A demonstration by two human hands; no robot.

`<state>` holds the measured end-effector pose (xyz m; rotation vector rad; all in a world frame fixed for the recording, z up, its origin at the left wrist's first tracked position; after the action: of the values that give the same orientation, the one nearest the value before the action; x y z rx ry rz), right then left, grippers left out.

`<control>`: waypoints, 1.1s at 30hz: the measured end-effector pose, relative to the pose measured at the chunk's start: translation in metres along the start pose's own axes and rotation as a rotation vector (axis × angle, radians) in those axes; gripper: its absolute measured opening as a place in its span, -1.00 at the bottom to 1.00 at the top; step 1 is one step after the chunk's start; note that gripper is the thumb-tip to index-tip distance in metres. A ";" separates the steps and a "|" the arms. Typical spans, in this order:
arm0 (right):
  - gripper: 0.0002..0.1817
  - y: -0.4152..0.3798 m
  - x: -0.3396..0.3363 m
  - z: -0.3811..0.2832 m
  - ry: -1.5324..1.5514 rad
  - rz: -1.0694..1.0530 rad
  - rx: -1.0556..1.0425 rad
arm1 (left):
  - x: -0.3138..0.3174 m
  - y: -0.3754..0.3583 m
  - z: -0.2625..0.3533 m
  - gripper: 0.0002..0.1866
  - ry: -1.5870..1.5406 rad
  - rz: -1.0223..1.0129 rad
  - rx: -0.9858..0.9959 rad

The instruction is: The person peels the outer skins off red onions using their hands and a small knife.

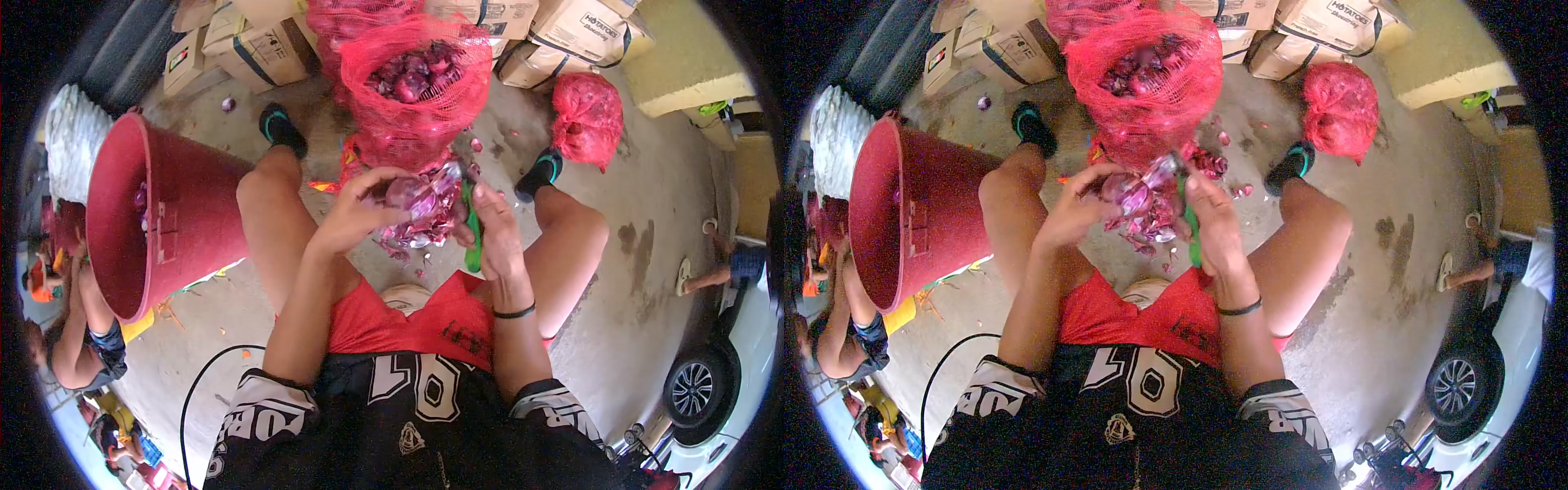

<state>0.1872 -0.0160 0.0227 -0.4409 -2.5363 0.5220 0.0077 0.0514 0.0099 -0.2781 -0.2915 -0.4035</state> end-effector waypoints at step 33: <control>-0.27 -0.019 0.042 -0.001 -0.802 0.046 -0.655 | 0.011 0.004 -0.020 -0.60 -0.437 0.304 -0.026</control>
<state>0.1492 -0.0159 0.0493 -0.6025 -3.4694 -0.2077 0.0240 0.0447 -0.0057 -0.4297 -0.6625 -0.0416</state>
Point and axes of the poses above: each hand's wrist, its own y-axis towards the middle knuckle, its own x-axis out of the palm, z = x × y, the point moved 6 cm from there along y, towards the middle knuckle, and after that the axes turned 13 degrees about z, right-handed, at the moved point
